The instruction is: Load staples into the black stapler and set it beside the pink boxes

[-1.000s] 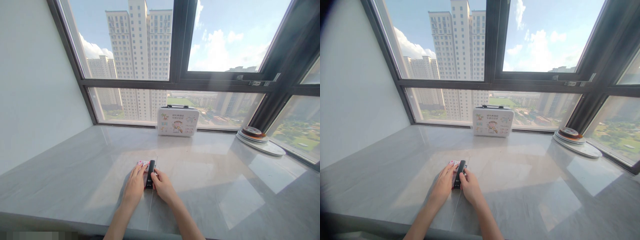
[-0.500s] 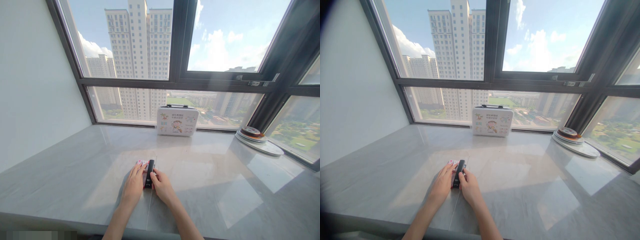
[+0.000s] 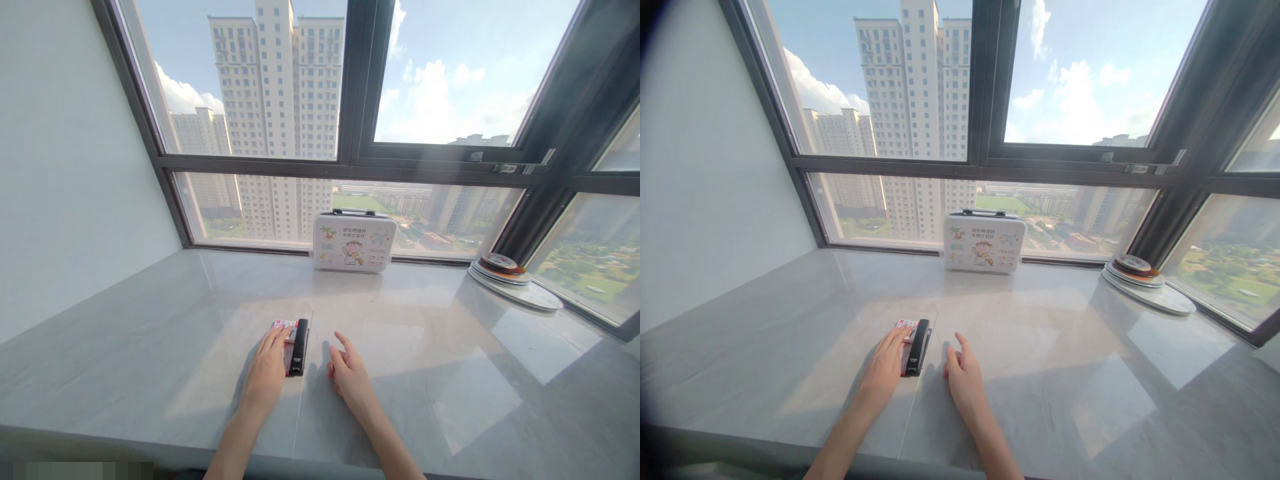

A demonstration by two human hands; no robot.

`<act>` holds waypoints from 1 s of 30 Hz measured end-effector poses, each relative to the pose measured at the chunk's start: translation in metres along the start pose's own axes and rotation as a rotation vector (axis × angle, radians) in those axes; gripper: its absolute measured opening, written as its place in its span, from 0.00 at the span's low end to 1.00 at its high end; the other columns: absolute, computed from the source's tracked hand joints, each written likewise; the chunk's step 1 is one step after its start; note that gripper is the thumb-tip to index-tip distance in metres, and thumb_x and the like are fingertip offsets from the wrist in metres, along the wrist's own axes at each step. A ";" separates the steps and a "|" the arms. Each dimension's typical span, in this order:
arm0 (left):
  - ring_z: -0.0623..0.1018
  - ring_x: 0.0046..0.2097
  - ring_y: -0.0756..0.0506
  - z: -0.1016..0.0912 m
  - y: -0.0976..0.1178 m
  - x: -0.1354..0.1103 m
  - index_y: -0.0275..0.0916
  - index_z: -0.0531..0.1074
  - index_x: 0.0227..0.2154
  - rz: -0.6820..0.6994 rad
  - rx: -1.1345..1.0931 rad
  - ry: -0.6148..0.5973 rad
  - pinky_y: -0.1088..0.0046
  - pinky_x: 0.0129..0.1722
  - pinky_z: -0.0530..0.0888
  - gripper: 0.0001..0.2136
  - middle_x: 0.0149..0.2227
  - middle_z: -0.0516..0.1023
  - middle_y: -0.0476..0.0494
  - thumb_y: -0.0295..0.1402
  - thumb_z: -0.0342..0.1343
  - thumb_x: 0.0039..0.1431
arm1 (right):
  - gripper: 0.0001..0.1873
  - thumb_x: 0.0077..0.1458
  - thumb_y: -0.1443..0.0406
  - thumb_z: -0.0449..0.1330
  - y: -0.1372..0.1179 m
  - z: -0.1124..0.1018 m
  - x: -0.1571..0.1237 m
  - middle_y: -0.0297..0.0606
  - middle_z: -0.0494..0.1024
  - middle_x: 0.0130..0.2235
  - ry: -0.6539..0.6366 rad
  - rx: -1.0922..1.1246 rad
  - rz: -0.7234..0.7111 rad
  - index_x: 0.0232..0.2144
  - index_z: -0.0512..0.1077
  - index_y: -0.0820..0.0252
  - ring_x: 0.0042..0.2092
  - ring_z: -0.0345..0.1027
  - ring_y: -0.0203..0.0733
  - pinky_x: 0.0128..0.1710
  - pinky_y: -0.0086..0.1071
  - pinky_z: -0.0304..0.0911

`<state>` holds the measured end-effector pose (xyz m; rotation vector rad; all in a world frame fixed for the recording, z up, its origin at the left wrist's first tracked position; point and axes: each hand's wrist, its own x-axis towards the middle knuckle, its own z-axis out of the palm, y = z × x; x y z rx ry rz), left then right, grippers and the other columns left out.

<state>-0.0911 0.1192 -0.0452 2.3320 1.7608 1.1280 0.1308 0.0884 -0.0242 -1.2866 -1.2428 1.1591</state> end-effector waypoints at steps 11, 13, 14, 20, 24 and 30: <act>0.71 0.63 0.40 -0.042 0.054 -0.011 0.45 0.72 0.56 -0.034 -0.174 0.188 0.51 0.67 0.66 0.20 0.58 0.75 0.45 0.28 0.38 0.71 | 0.32 0.64 0.50 0.51 0.007 -0.089 -0.034 0.39 0.76 0.38 0.222 -0.221 -0.144 0.65 0.63 0.59 0.34 0.70 0.44 0.33 0.36 0.66; 0.75 0.58 0.39 -0.044 0.087 -0.016 0.46 0.74 0.53 0.056 -0.205 0.091 0.52 0.61 0.71 0.19 0.53 0.78 0.44 0.29 0.39 0.71 | 0.31 0.65 0.52 0.51 0.008 -0.091 -0.035 0.44 0.78 0.45 0.220 -0.342 -0.196 0.65 0.64 0.59 0.44 0.73 0.48 0.42 0.38 0.68; 0.76 0.56 0.39 -0.041 0.105 -0.018 0.47 0.74 0.53 0.125 -0.224 -0.005 0.53 0.58 0.73 0.19 0.52 0.78 0.43 0.28 0.39 0.71 | 0.30 0.65 0.54 0.50 0.008 -0.091 -0.035 0.46 0.78 0.50 0.209 -0.425 -0.229 0.65 0.65 0.59 0.50 0.72 0.50 0.48 0.40 0.68; 0.68 0.66 0.40 0.014 0.160 -0.014 0.45 0.64 0.65 0.258 -0.108 -0.257 0.54 0.65 0.68 0.23 0.66 0.69 0.42 0.29 0.44 0.70 | 0.31 0.66 0.59 0.49 0.007 -0.082 -0.038 0.39 0.62 0.70 0.112 -0.934 -0.275 0.69 0.61 0.56 0.73 0.45 0.52 0.71 0.47 0.41; 0.59 0.72 0.39 0.035 0.154 -0.015 0.44 0.60 0.69 0.222 0.070 -0.249 0.50 0.69 0.61 0.24 0.71 0.61 0.42 0.34 0.43 0.72 | 0.30 0.70 0.59 0.42 0.004 -0.076 -0.045 0.31 0.52 0.73 0.069 -1.112 -0.223 0.71 0.56 0.52 0.74 0.40 0.51 0.72 0.51 0.36; 0.58 0.72 0.42 0.028 0.154 -0.018 0.48 0.58 0.69 0.207 0.156 -0.264 0.56 0.70 0.61 0.24 0.72 0.59 0.49 0.37 0.40 0.74 | 0.31 0.72 0.57 0.37 -0.005 -0.071 -0.052 0.29 0.47 0.74 0.057 -1.230 -0.191 0.72 0.52 0.51 0.75 0.36 0.49 0.72 0.51 0.37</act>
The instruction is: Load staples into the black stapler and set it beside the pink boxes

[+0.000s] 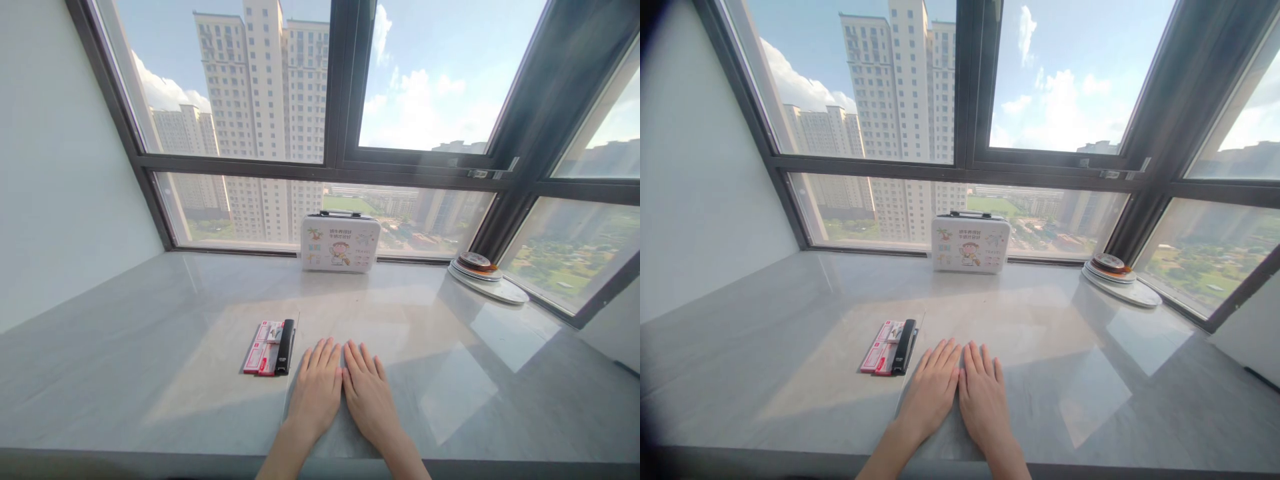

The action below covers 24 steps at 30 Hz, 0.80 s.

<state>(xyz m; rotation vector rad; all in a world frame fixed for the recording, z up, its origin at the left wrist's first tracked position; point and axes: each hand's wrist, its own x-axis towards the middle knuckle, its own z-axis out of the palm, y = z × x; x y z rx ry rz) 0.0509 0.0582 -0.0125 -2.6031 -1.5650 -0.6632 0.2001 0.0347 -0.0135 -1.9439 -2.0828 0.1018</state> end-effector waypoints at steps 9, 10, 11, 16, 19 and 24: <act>0.59 0.72 0.42 -0.004 0.001 0.001 0.47 0.59 0.69 -0.005 -0.023 -0.011 0.56 0.70 0.60 0.23 0.71 0.60 0.48 0.38 0.40 0.74 | 0.30 0.72 0.56 0.36 -0.001 -0.001 -0.002 0.30 0.48 0.74 0.005 -0.038 -0.006 0.73 0.52 0.51 0.75 0.37 0.50 0.72 0.51 0.40; 0.59 0.72 0.42 -0.005 0.001 0.001 0.47 0.59 0.69 -0.006 -0.028 -0.013 0.55 0.70 0.60 0.23 0.71 0.60 0.47 0.38 0.40 0.74 | 0.30 0.72 0.56 0.36 -0.001 -0.001 -0.002 0.30 0.48 0.74 0.004 -0.038 -0.006 0.73 0.52 0.51 0.75 0.38 0.50 0.71 0.51 0.40; 0.59 0.72 0.42 -0.006 0.001 0.001 0.47 0.60 0.69 -0.006 -0.033 -0.016 0.55 0.70 0.60 0.23 0.71 0.60 0.47 0.38 0.40 0.74 | 0.30 0.72 0.56 0.36 -0.001 -0.001 -0.002 0.30 0.48 0.74 0.004 -0.038 -0.007 0.73 0.52 0.51 0.75 0.38 0.50 0.71 0.51 0.40; 0.58 0.72 0.42 -0.007 0.002 0.001 0.47 0.59 0.69 -0.012 -0.053 -0.030 0.54 0.71 0.60 0.23 0.72 0.59 0.47 0.38 0.38 0.75 | 0.30 0.72 0.56 0.36 0.000 -0.001 -0.001 0.29 0.47 0.74 0.003 -0.045 -0.012 0.73 0.51 0.51 0.75 0.37 0.51 0.71 0.52 0.40; 0.58 0.72 0.42 -0.007 0.002 0.001 0.48 0.59 0.69 -0.019 -0.049 -0.035 0.54 0.71 0.60 0.23 0.72 0.59 0.48 0.39 0.38 0.75 | 0.30 0.72 0.56 0.36 0.001 0.001 -0.002 0.29 0.47 0.74 0.008 -0.050 -0.008 0.73 0.51 0.50 0.75 0.38 0.51 0.71 0.52 0.40; 0.58 0.72 0.42 -0.006 0.002 0.001 0.48 0.59 0.69 -0.012 -0.029 -0.025 0.53 0.71 0.60 0.23 0.72 0.58 0.48 0.39 0.39 0.75 | 0.30 0.72 0.56 0.36 0.001 0.004 -0.002 0.29 0.47 0.74 0.018 -0.057 -0.016 0.73 0.51 0.49 0.75 0.38 0.50 0.71 0.52 0.41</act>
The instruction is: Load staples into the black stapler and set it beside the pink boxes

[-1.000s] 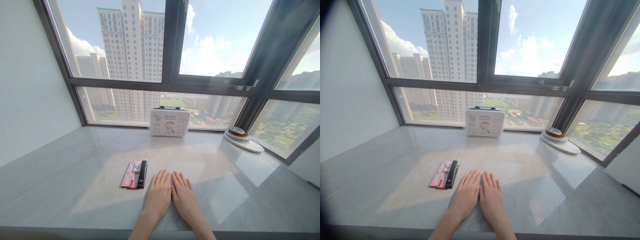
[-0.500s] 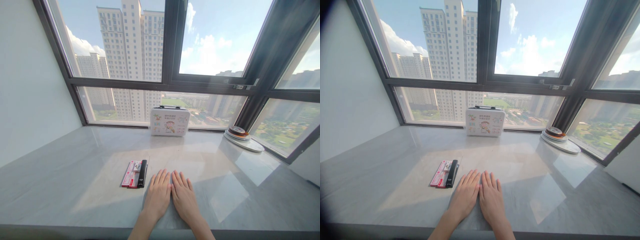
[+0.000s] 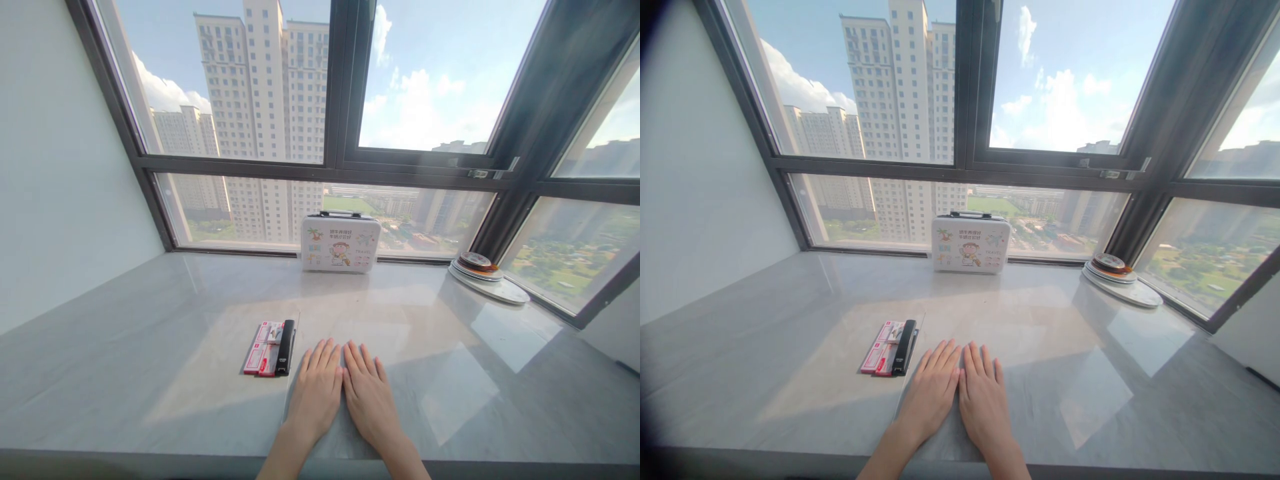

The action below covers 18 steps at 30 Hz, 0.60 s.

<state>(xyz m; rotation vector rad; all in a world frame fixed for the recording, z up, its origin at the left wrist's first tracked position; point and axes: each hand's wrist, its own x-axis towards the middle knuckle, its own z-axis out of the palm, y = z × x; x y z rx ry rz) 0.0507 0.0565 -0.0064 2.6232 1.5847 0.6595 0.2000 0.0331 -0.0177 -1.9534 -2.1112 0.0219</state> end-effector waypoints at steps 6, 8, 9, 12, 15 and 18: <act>0.58 0.72 0.43 0.002 -0.001 0.000 0.48 0.59 0.69 0.006 -0.001 0.019 0.54 0.70 0.61 0.23 0.72 0.59 0.48 0.38 0.39 0.75 | 0.30 0.72 0.57 0.36 0.000 0.001 0.001 0.30 0.47 0.74 0.016 -0.005 -0.009 0.73 0.52 0.50 0.75 0.38 0.51 0.71 0.53 0.41; 0.58 0.72 0.43 0.002 -0.001 -0.001 0.48 0.59 0.69 0.010 0.005 0.026 0.54 0.70 0.61 0.23 0.72 0.59 0.48 0.38 0.39 0.75 | 0.30 0.72 0.57 0.36 0.000 0.001 0.002 0.30 0.48 0.74 0.015 -0.003 -0.008 0.73 0.52 0.49 0.75 0.38 0.51 0.71 0.53 0.41; 0.58 0.72 0.42 0.002 -0.001 -0.001 0.48 0.59 0.69 0.012 0.011 0.029 0.54 0.70 0.61 0.23 0.72 0.59 0.48 0.38 0.39 0.75 | 0.30 0.72 0.56 0.36 0.000 0.001 0.001 0.30 0.48 0.74 0.014 -0.003 -0.006 0.73 0.51 0.49 0.75 0.38 0.51 0.71 0.53 0.41; 0.59 0.72 0.42 0.001 0.000 -0.001 0.48 0.59 0.69 0.013 0.032 0.030 0.55 0.70 0.62 0.23 0.72 0.59 0.48 0.38 0.40 0.75 | 0.30 0.72 0.56 0.36 0.000 0.000 0.001 0.29 0.47 0.74 0.010 -0.005 -0.006 0.73 0.51 0.50 0.75 0.38 0.51 0.71 0.53 0.41; 0.58 0.72 0.43 0.000 0.000 -0.001 0.48 0.59 0.69 0.008 0.031 0.021 0.55 0.70 0.61 0.23 0.72 0.59 0.49 0.38 0.39 0.75 | 0.30 0.72 0.56 0.36 0.000 0.000 0.001 0.30 0.47 0.74 0.007 -0.006 -0.007 0.73 0.51 0.50 0.75 0.37 0.51 0.71 0.53 0.40; 0.58 0.72 0.43 0.000 0.000 -0.001 0.48 0.59 0.69 0.001 0.000 0.010 0.55 0.71 0.60 0.23 0.72 0.58 0.49 0.39 0.38 0.75 | 0.30 0.72 0.56 0.36 0.000 0.000 0.001 0.30 0.47 0.74 -0.001 -0.005 -0.004 0.73 0.51 0.49 0.75 0.36 0.51 0.71 0.53 0.39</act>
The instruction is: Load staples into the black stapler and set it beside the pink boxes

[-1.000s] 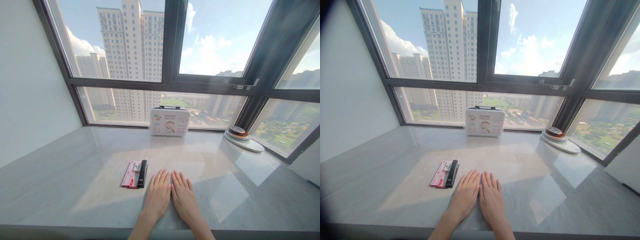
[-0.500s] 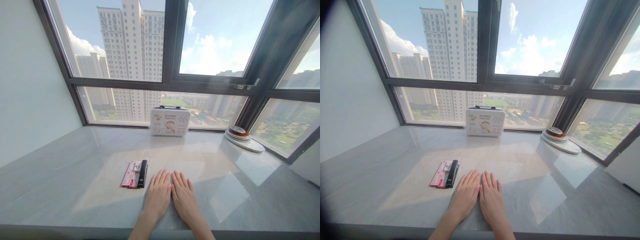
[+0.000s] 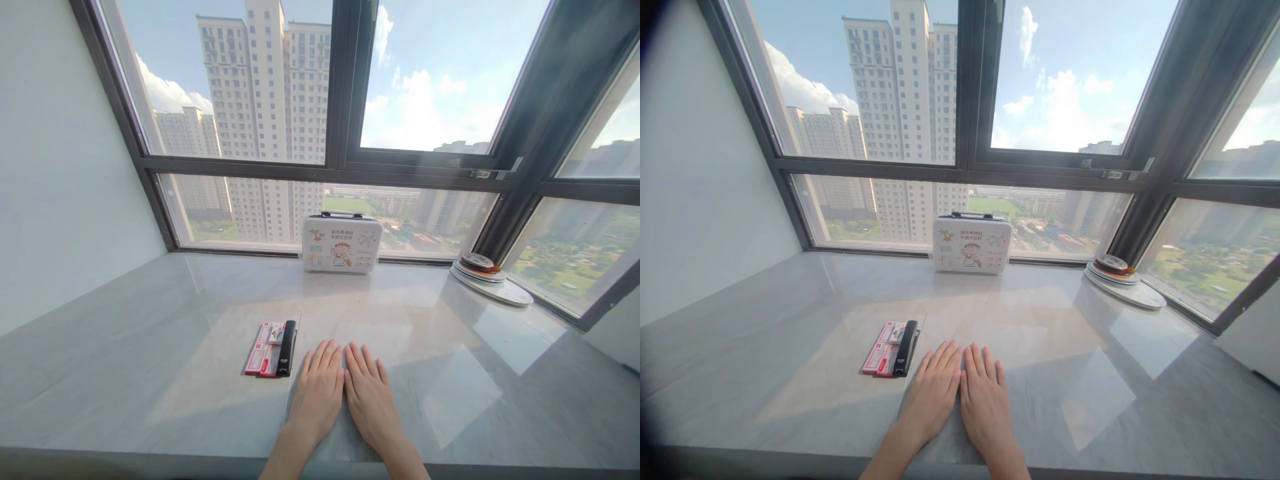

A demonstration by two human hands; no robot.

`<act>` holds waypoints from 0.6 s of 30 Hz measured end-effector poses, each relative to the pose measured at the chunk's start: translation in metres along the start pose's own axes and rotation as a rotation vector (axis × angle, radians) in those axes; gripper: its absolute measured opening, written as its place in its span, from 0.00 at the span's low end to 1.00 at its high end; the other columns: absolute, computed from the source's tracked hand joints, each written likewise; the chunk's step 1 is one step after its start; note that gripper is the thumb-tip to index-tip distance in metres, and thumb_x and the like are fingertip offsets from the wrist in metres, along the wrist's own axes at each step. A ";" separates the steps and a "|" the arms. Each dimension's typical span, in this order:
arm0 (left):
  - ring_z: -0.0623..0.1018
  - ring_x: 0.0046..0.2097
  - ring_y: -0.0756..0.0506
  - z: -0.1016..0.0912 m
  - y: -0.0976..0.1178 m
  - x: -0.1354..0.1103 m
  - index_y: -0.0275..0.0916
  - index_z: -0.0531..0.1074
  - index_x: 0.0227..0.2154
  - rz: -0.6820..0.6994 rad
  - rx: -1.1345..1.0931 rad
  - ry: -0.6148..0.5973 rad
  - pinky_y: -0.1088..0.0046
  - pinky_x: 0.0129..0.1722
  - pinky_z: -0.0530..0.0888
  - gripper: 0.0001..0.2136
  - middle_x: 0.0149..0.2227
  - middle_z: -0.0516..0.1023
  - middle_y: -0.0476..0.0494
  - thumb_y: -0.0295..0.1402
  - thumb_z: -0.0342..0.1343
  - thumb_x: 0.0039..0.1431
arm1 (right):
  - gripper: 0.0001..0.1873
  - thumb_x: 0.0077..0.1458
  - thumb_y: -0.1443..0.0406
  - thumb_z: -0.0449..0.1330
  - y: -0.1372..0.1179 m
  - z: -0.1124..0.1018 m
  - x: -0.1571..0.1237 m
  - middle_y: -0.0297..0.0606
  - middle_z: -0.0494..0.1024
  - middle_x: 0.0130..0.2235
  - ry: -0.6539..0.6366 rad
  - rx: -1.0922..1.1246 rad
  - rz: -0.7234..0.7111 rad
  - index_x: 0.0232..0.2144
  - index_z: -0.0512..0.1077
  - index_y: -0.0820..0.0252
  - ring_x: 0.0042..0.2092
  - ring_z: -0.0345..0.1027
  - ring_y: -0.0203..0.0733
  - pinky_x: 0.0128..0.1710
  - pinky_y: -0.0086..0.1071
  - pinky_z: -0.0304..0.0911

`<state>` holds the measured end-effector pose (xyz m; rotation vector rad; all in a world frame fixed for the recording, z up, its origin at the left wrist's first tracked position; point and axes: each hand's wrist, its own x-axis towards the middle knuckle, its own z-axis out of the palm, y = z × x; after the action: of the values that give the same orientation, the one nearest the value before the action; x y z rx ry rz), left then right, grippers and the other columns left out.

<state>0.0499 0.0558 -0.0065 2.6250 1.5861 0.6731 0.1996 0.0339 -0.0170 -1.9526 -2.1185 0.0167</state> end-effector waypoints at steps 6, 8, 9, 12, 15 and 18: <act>0.57 0.73 0.42 0.002 -0.001 0.000 0.48 0.58 0.70 0.003 -0.027 -0.010 0.53 0.71 0.59 0.23 0.72 0.57 0.48 0.39 0.38 0.75 | 0.30 0.72 0.56 0.36 -0.001 -0.002 -0.001 0.30 0.46 0.74 -0.014 0.004 0.004 0.73 0.50 0.50 0.75 0.36 0.51 0.71 0.53 0.39; 0.57 0.73 0.42 0.002 -0.001 0.000 0.48 0.58 0.70 0.002 -0.033 -0.010 0.53 0.71 0.59 0.23 0.72 0.58 0.48 0.39 0.38 0.75 | 0.30 0.72 0.56 0.36 -0.002 -0.002 -0.001 0.31 0.46 0.74 -0.016 0.010 0.006 0.73 0.50 0.49 0.75 0.36 0.51 0.71 0.53 0.39; 0.57 0.73 0.42 0.002 -0.001 0.000 0.49 0.58 0.69 -0.002 -0.037 -0.007 0.54 0.71 0.59 0.23 0.72 0.58 0.49 0.39 0.38 0.75 | 0.30 0.72 0.56 0.36 -0.002 -0.002 -0.001 0.31 0.46 0.74 -0.016 0.010 0.008 0.73 0.50 0.49 0.75 0.36 0.51 0.71 0.53 0.39; 0.58 0.72 0.42 0.002 -0.001 0.000 0.49 0.59 0.69 -0.010 -0.051 0.001 0.54 0.71 0.59 0.23 0.72 0.58 0.49 0.39 0.39 0.75 | 0.30 0.72 0.56 0.36 -0.002 -0.002 -0.001 0.30 0.46 0.74 -0.020 0.006 0.009 0.73 0.49 0.49 0.75 0.35 0.50 0.72 0.53 0.39; 0.58 0.72 0.42 0.002 -0.001 0.001 0.49 0.59 0.69 -0.010 -0.057 0.000 0.53 0.71 0.59 0.23 0.72 0.58 0.48 0.39 0.38 0.75 | 0.30 0.72 0.56 0.35 -0.001 -0.002 -0.001 0.30 0.45 0.74 -0.022 0.007 0.007 0.73 0.49 0.49 0.75 0.35 0.50 0.72 0.53 0.39; 0.57 0.73 0.43 0.003 -0.002 0.000 0.49 0.58 0.69 -0.012 -0.059 -0.003 0.53 0.71 0.58 0.23 0.72 0.58 0.49 0.40 0.38 0.75 | 0.30 0.73 0.56 0.35 -0.001 -0.002 -0.001 0.30 0.45 0.74 -0.025 0.005 0.007 0.73 0.49 0.49 0.75 0.35 0.50 0.71 0.53 0.39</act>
<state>0.0497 0.0574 -0.0091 2.5710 1.5553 0.7033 0.1994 0.0325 -0.0152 -1.9676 -2.1248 0.0476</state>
